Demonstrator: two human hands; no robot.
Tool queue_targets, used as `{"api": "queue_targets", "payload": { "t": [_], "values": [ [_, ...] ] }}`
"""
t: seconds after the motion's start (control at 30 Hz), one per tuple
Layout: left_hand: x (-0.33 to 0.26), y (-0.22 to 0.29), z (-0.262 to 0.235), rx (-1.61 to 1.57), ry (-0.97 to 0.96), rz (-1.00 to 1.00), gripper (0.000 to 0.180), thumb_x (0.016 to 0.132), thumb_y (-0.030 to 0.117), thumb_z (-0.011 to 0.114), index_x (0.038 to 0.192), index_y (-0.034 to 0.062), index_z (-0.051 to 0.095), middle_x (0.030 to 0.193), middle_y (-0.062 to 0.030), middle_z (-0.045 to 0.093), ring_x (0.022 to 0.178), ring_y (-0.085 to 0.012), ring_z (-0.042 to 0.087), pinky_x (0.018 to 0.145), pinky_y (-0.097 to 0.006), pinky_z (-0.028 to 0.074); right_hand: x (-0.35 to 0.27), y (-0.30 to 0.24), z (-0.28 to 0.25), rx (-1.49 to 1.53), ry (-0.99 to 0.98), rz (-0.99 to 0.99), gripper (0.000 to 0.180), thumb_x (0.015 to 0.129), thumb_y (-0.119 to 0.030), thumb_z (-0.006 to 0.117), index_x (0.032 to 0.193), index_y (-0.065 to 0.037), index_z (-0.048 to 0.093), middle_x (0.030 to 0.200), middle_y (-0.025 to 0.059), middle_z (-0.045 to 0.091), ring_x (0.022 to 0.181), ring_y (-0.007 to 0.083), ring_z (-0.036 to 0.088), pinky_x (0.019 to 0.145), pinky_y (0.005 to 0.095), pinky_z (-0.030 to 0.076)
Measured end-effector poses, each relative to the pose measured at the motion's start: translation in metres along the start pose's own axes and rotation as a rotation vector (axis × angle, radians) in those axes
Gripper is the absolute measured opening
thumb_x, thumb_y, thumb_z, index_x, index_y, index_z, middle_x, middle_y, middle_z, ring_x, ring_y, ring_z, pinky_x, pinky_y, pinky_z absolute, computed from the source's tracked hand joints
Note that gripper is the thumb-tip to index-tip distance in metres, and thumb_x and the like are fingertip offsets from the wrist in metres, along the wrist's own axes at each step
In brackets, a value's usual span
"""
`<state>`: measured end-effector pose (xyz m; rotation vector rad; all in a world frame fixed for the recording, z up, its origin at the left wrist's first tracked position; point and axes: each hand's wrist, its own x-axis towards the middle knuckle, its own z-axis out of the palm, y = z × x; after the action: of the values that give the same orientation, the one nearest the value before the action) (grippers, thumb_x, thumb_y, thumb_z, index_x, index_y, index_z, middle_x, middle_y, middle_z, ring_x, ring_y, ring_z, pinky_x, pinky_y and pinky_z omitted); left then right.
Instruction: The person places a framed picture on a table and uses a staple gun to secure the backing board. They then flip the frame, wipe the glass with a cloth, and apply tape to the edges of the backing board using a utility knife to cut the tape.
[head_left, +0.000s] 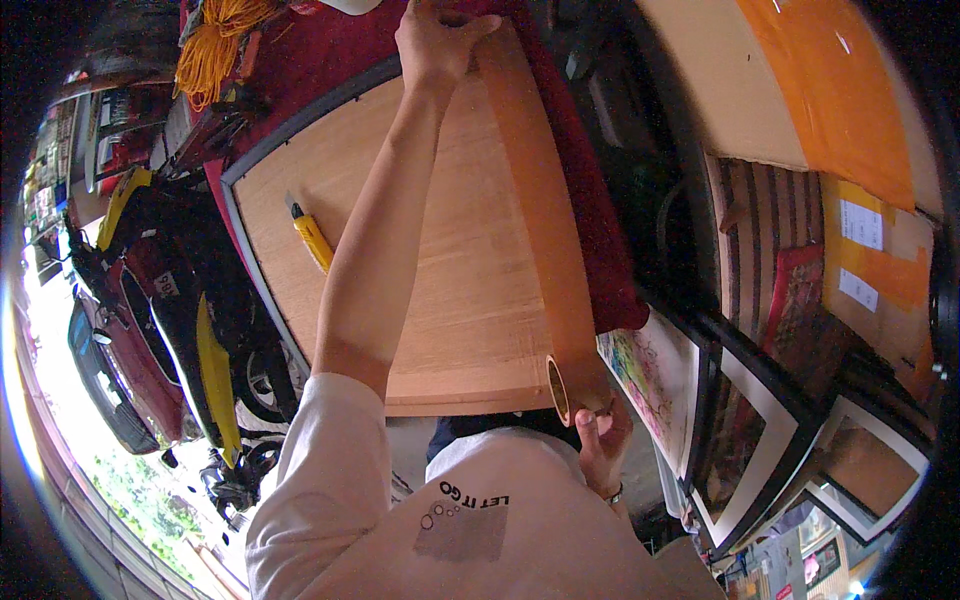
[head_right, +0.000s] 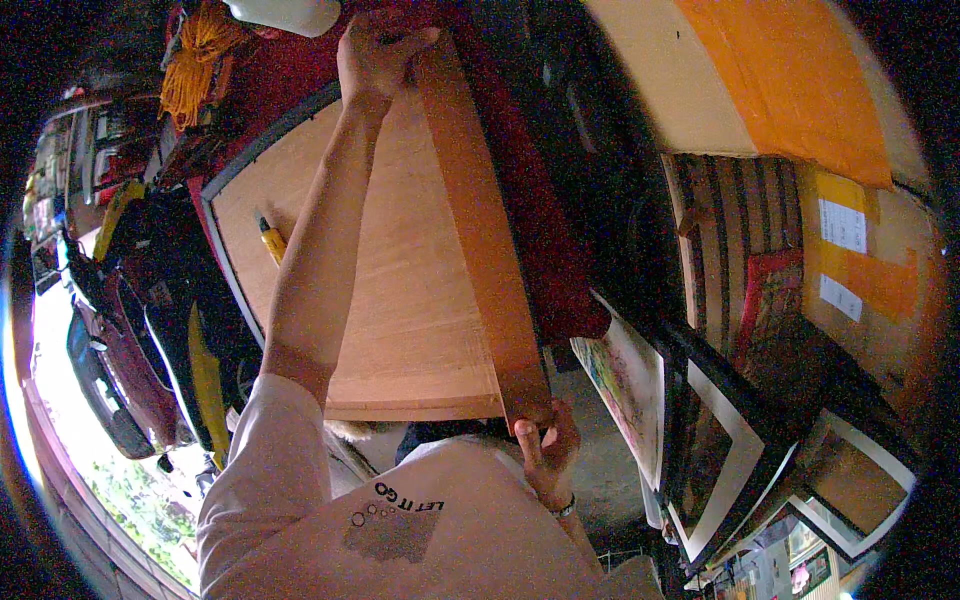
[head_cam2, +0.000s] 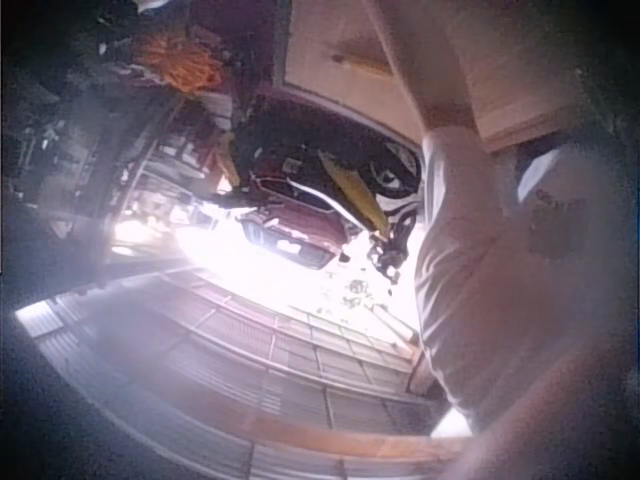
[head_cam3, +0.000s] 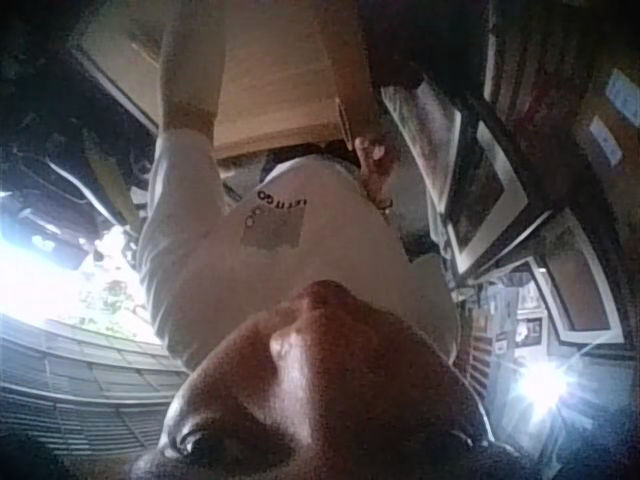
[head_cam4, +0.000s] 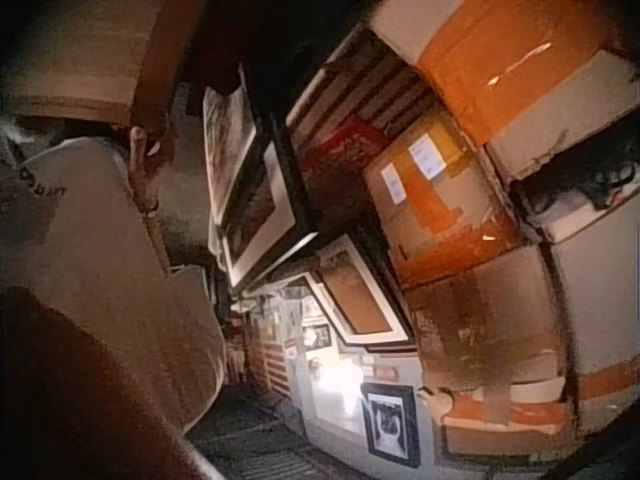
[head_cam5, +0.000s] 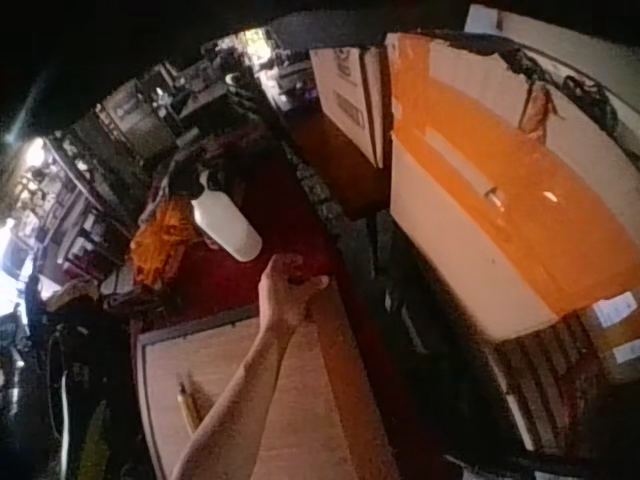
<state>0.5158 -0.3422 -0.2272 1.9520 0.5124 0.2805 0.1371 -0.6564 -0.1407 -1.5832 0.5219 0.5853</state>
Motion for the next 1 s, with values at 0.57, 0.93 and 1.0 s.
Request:
{"api": "queue_targets", "payload": {
  "t": [0.57, 0.93, 1.0],
  "values": [
    [-0.006, -0.033, -0.019, 0.507, -0.611, 0.634, 0.068, 0.11, 0.051, 0.025, 0.158, 0.0049, 0.036, 0.165, -0.0138, 0.031, 0.155, -0.0272, 0.022, 0.127, -0.042, 0.012, -0.037, 0.0, 0.019, -0.225, 0.141, -0.018, 0.035, 0.089, -0.027, 0.078, 0.098, 0.001, 0.06, 0.092, 0.0142, 0.056, 0.089, 0.028, 0.054, 0.076, 0.0424, 0.046],
    [0.008, -0.051, -0.016, 0.466, -0.593, 0.728, 0.065, 0.111, 0.047, 0.024, 0.158, 0.0035, 0.032, 0.166, -0.013, 0.027, 0.156, -0.0256, 0.02, 0.127, -0.04, 0.011, -0.102, 0.126, -0.027, -0.575, 0.409, -0.07, 0.033, 0.093, -0.027, 0.075, 0.081, -0.002, 0.057, 0.072, 0.0087, 0.057, 0.066, 0.0214, 0.052, 0.062, 0.0379, 0.042],
    [0.015, -0.057, -0.015, 0.372, -0.634, 0.687, 0.066, 0.111, 0.048, 0.023, 0.159, 0.0027, 0.029, 0.167, -0.0128, 0.025, 0.156, -0.0249, 0.019, 0.127, -0.04, 0.011, -0.095, 0.135, -0.03, -0.525, 0.413, -0.022, 0.034, 0.093, -0.028, 0.074, 0.08, -0.002, 0.057, 0.071, 0.0081, 0.058, 0.066, 0.0188, 0.052, 0.061, 0.0363, 0.042]
  ]
}}
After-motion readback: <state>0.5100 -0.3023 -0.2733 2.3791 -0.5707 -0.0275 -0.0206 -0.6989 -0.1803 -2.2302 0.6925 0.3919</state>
